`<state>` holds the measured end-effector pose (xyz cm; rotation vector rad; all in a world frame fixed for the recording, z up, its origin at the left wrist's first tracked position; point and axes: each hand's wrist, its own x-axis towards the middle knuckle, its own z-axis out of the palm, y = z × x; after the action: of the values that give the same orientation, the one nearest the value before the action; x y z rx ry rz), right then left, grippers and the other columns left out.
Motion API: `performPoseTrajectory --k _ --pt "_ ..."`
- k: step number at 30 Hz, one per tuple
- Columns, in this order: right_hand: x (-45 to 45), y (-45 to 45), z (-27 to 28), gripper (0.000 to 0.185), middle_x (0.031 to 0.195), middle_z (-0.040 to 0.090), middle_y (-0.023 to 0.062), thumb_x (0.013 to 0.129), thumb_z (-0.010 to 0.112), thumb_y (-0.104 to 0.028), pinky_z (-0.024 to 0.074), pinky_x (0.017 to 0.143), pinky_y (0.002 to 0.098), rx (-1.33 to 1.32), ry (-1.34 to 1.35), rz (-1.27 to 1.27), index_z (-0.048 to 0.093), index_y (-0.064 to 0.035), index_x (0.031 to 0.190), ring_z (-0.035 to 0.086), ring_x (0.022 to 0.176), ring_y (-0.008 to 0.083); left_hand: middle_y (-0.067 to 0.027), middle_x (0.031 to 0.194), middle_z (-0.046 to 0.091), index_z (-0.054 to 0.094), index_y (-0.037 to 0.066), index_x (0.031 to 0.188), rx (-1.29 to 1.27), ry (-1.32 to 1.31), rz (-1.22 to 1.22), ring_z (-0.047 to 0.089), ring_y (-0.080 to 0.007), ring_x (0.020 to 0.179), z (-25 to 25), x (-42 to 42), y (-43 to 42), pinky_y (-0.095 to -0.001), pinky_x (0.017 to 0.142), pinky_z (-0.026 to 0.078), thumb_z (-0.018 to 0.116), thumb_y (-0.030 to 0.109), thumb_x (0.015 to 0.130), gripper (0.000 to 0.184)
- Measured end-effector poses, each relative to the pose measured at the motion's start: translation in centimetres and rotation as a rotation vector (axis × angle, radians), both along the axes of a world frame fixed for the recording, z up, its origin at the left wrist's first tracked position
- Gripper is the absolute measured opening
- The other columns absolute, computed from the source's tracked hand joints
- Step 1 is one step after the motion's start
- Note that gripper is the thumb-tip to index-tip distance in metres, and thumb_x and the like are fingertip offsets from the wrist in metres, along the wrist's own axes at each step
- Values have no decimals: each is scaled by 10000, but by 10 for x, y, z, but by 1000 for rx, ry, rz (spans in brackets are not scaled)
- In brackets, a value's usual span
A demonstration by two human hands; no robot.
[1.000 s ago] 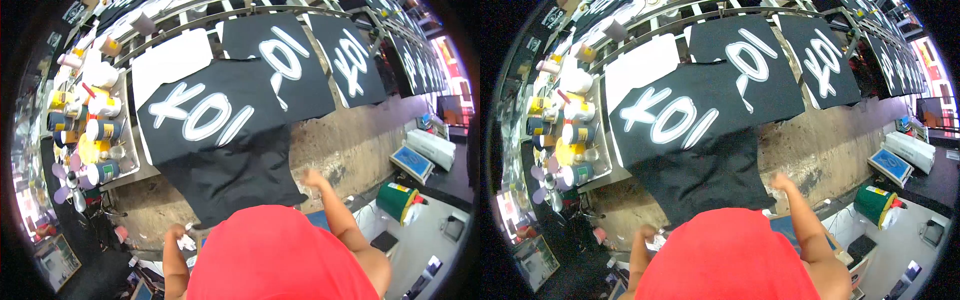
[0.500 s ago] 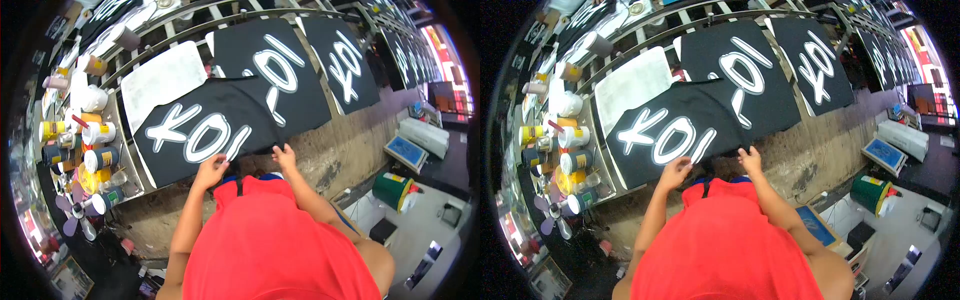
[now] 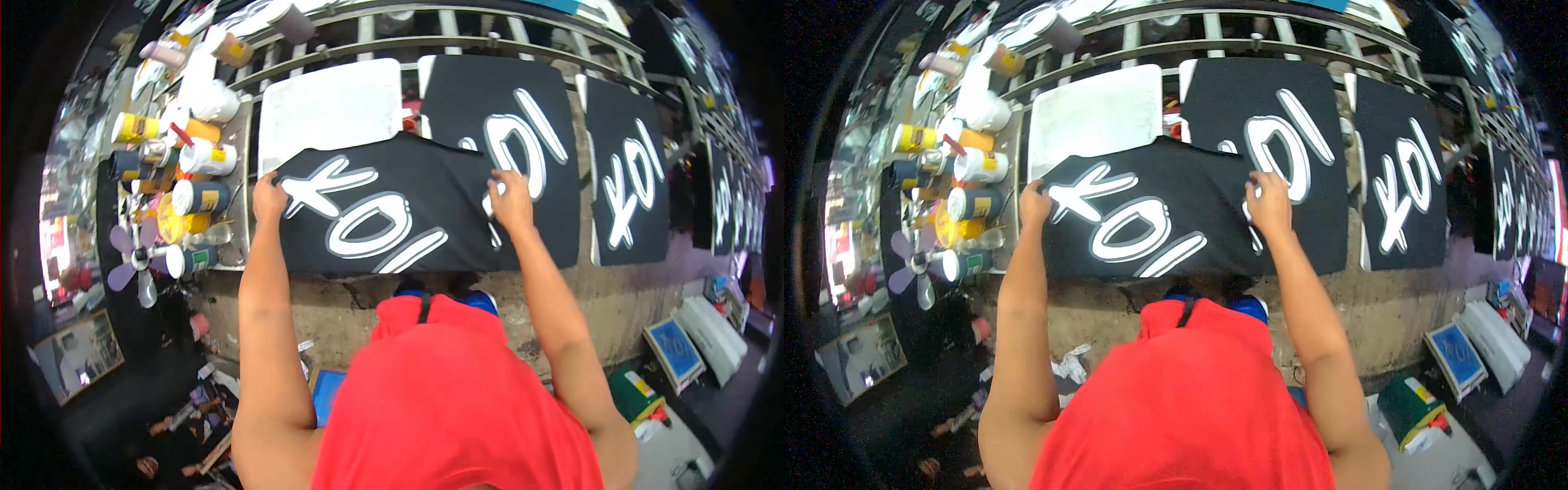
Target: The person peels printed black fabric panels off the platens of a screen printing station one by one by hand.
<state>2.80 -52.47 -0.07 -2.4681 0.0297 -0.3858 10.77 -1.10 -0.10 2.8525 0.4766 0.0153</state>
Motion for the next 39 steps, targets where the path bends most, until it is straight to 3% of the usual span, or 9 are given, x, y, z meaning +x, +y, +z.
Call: performPoseTrajectory --k 6,11,16,18,22,24,28,34,39 --pt "87 48 -8 282 1014 614 106 799 664 -121 470 845 404 -306 123 158 680 -72 1075 554 966 311 -116 1321 540 543 132 1300 81 -43 -203 518 -325 1194 -16 25 26 -406 1001 431 642 133 810 500" --pt "96 64 -5 168 988 603 76 800 649 -128 473 819 413 -425 172 126 678 -66 953 549 986 301 -103 1099 627 665 131 1066 30 178 -246 564 -301 1077 3 44 27 -425 900 480 671 150 778 288" --pt "77 62 24 120 819 667 183 815 593 -70 500 734 428 -25 168 74 626 6 903 634 777 384 -142 898 642 621 61 843 -91 28 -424 597 -360 926 -11 46 56 -429 800 487 640 122 798 79" --pt "57 59 48 139 826 676 180 820 589 -64 510 711 378 65 197 104 629 29 916 658 775 350 -143 835 663 601 42 830 -319 -101 -354 634 -335 826 6 33 62 -374 753 500 622 106 824 68" --pt "-4 38 121 132 759 667 101 807 602 -54 475 633 292 169 421 245 656 27 895 637 703 149 -61 783 671 642 -12 905 -758 243 -273 627 -127 770 85 -21 105 -277 696 489 648 69 804 129" --pt "-31 31 171 114 732 640 38 813 620 -67 426 577 246 429 685 211 667 15 876 556 629 89 -39 788 664 662 -15 907 -813 334 -328 612 -104 786 147 -48 126 -265 701 485 658 53 784 140" --pt "-35 42 198 111 756 619 15 830 630 -95 385 569 218 742 543 361 669 4 861 500 628 59 -28 790 650 658 -4 843 -948 304 -336 590 -107 770 201 -52 168 -256 732 469 653 52 775 88" --pt "72 87 102 210 1030 690 108 891 576 -111 477 871 301 385 519 287 682 -18 1047 636 969 181 -92 818 680 645 -33 874 -398 212 -408 601 -154 756 142 56 153 -290 705 457 600 83 830 132" --pt "90 97 24 315 940 683 200 841 611 -173 513 790 388 244 198 -180 638 -7 1108 656 881 364 -205 928 672 664 30 1001 -29 -116 -355 647 -369 871 37 91 111 -429 771 503 604 129 859 183"
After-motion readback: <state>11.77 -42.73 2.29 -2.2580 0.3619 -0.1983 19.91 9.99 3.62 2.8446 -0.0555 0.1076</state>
